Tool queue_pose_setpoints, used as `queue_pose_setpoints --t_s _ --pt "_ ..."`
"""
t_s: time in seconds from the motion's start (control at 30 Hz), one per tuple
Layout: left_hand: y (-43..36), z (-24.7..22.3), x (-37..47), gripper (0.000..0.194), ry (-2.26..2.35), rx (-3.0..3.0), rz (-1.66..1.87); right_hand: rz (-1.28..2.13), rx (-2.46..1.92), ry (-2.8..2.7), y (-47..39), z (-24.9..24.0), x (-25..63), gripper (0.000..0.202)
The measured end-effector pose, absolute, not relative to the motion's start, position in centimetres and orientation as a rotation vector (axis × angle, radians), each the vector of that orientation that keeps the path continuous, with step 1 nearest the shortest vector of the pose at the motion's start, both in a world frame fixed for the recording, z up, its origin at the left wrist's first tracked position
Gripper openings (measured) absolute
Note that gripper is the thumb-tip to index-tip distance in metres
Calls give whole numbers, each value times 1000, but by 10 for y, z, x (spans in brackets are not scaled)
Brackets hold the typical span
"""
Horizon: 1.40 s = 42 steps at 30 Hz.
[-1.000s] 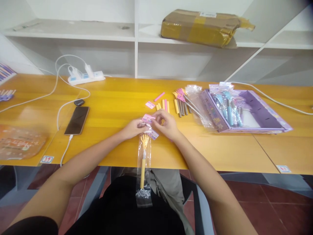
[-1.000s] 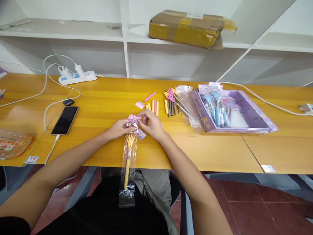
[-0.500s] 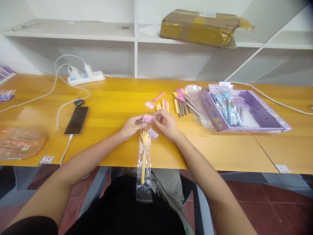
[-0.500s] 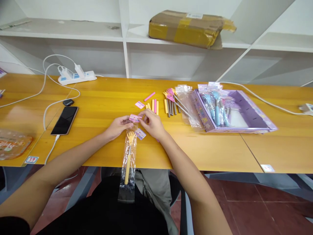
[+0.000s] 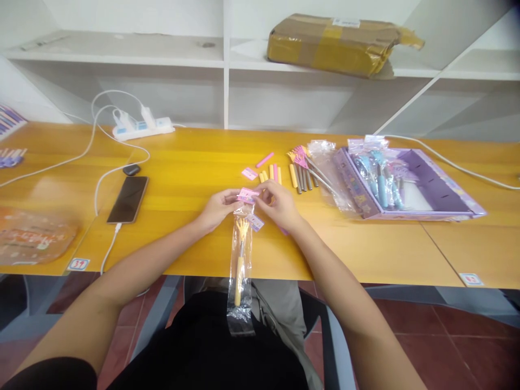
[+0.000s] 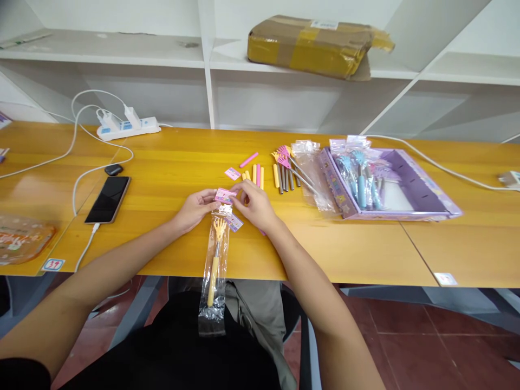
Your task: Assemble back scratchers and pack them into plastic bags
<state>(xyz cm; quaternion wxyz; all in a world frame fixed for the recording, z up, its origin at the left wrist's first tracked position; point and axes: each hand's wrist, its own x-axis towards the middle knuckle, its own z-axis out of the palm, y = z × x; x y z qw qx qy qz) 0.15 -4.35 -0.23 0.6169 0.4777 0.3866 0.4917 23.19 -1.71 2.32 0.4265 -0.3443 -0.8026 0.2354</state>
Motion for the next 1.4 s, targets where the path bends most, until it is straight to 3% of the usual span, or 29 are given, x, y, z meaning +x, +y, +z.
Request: queue_pose_setpoints --t_s 1.4 --pt "-44 -3 0 34 1049 1414 1136 630 -732 -2152 -19 24 234 8"
